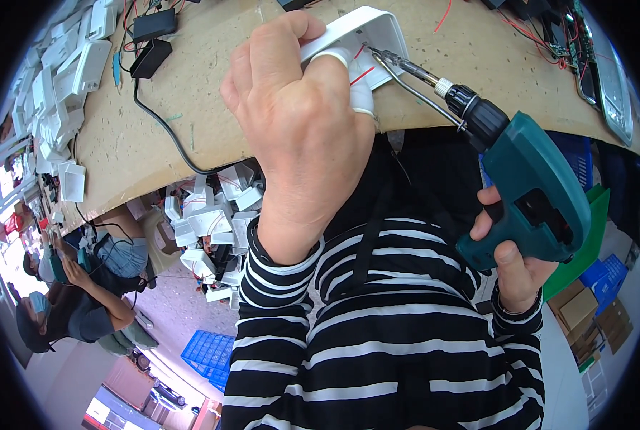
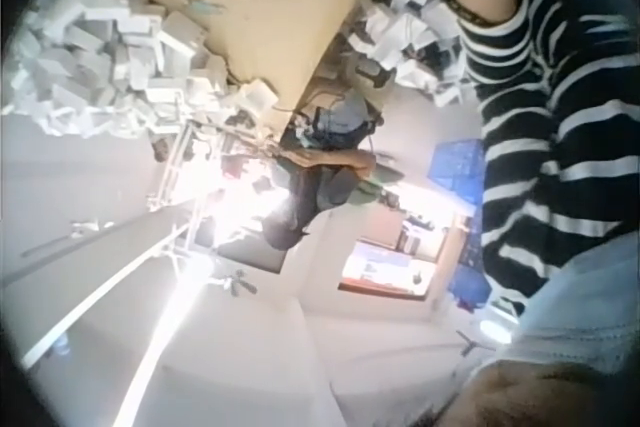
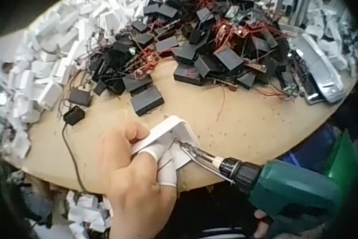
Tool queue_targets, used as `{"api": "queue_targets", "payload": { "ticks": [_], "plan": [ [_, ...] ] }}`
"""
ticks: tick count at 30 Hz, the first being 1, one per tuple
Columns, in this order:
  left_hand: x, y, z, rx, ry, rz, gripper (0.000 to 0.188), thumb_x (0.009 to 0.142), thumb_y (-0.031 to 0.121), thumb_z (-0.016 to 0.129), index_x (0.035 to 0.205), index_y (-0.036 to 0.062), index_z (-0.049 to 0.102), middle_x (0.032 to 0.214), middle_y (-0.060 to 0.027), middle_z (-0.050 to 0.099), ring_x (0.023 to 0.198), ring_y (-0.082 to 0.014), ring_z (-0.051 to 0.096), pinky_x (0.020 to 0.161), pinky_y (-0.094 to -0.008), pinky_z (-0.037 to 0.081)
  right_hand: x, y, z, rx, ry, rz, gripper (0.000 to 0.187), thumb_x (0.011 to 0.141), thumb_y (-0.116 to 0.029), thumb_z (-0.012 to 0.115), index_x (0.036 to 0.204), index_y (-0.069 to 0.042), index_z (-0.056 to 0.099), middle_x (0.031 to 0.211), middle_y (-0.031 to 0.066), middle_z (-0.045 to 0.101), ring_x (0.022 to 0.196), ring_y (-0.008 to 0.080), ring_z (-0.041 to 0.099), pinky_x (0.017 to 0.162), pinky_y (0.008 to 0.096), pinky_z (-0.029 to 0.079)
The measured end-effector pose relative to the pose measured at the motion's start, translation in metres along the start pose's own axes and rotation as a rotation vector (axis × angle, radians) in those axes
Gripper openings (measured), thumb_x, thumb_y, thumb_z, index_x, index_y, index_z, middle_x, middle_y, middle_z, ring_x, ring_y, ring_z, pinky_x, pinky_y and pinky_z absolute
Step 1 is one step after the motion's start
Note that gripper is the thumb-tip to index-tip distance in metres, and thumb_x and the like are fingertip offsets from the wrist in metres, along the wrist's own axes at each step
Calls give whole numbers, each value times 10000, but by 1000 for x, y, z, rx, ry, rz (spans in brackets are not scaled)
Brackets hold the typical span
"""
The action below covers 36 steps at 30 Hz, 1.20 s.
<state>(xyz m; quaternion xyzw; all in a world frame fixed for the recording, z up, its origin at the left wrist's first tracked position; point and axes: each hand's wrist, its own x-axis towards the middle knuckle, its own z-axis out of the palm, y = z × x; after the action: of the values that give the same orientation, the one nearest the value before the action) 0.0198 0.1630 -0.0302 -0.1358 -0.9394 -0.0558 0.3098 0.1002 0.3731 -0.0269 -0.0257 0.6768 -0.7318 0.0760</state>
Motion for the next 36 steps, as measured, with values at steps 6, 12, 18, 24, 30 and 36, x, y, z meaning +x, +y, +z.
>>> {"api": "queue_targets", "payload": {
  "ticks": [6,12,18,24,30,36],
  "plan": [
    [-8,-8,14,-144,20,-153,124,605,26,669,652,-44,577,932,-110,554,860,-265,508,775,-351,385,-6,-2,-1,-24,89,-4,735,764,-328,689,1273,47,316,1050,231,537,702,170,582,589,263,491],
    [-8,-9,14,-140,16,-137,122,605,24,666,660,-41,579,935,-116,552,863,-272,504,778,-354,381,-5,-2,-7,0,92,-83,742,795,-385,638,1273,62,288,1090,256,510,678,155,580,552,244,482],
    [-8,-8,13,-151,7,-141,125,604,18,667,658,-39,570,941,-119,548,865,-274,499,777,-358,378,7,8,-15,186,4,-166,697,846,-383,566,1297,46,254,1184,278,446,667,121,557,514,204,461],
    [-7,-6,12,-149,9,-155,130,601,16,669,648,-37,561,942,-117,549,866,-275,500,779,-356,374,22,7,-6,418,-56,-105,758,838,-427,560,1341,22,215,1284,305,351,711,120,553,536,193,470],
    [-9,-7,16,-195,45,-144,70,527,11,566,585,-14,536,952,-103,525,854,-269,466,760,-370,325,63,10,32,590,-258,12,823,828,-496,530,1372,5,169,1340,327,260,898,194,601,632,209,505],
    [-12,-8,22,-168,99,-118,92,543,64,584,608,5,557,955,-85,539,858,-254,482,781,-364,323,87,19,43,523,-375,-6,834,837,-502,506,1365,34,148,1344,309,269,1032,280,569,728,245,516]
  ]
}}
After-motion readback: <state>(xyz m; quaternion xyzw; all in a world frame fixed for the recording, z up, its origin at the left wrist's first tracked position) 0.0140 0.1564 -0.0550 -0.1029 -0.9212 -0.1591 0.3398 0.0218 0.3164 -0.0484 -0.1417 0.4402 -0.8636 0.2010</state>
